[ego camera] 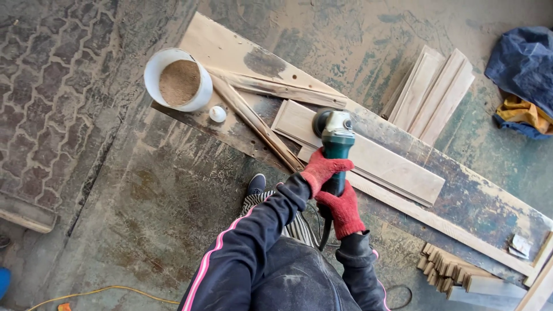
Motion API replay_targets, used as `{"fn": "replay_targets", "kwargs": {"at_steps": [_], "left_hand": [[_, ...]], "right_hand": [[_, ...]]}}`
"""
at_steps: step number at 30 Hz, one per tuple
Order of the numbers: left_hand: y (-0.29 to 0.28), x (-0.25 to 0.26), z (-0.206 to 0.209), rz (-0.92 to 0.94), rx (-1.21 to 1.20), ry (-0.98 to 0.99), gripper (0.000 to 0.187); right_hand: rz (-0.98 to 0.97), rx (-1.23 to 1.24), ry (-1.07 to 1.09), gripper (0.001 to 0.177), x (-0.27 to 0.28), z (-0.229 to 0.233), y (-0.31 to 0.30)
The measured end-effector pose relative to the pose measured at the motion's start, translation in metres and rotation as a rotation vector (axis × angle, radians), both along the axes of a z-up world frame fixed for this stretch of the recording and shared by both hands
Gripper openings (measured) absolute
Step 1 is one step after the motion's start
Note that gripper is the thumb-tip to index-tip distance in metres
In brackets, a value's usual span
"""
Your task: The recorder uses an angle grinder with a sanding attachment to sand wooden planks on a workbench.
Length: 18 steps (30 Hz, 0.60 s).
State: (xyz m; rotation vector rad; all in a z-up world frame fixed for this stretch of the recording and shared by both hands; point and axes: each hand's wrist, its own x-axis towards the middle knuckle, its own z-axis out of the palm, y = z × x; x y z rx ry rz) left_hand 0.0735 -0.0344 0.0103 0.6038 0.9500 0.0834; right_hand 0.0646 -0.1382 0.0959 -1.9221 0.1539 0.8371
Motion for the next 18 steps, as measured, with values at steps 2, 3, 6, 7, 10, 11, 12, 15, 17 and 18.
{"fn": "replay_targets", "kwargs": {"at_steps": [2,3,6,7,10,11,12,15,17,18], "left_hand": [[0.016,-0.007,-0.018,0.079,-0.032,-0.029,0.066],[0.023,-0.011,-0.027,0.153,-0.065,-0.060,0.065],[0.043,-0.024,-0.024,0.199,-0.011,-0.039,0.059],[0.049,-0.029,-0.015,0.200,-0.010,-0.037,0.059],[0.061,-0.036,-0.003,0.220,0.003,-0.015,0.060],[0.061,-0.035,-0.008,0.225,-0.003,-0.013,0.059],[0.060,-0.034,-0.013,0.227,-0.011,-0.011,0.058],[0.055,-0.032,0.001,0.188,-0.006,0.003,0.062],[0.049,-0.028,-0.001,0.177,-0.012,0.015,0.060],[0.046,-0.025,-0.002,0.170,-0.019,0.024,0.057]], "right_hand": [[0.050,-0.029,-0.007,0.056,-0.005,0.002,0.022],[0.094,-0.059,-0.016,0.057,-0.008,0.003,0.032],[0.285,-0.248,-0.082,0.063,-0.014,0.012,0.055],[0.287,-0.247,-0.081,0.063,-0.017,0.016,0.061],[0.296,-0.255,-0.088,0.061,-0.021,0.022,0.072],[0.314,-0.248,-0.088,0.061,-0.020,0.019,0.072],[0.329,-0.241,-0.087,0.062,-0.020,0.016,0.071],[0.360,-0.274,-0.073,0.064,-0.014,0.014,0.065],[0.336,-0.266,-0.070,0.062,-0.012,0.017,0.057],[0.316,-0.258,-0.070,0.061,-0.011,0.019,0.053]]}}
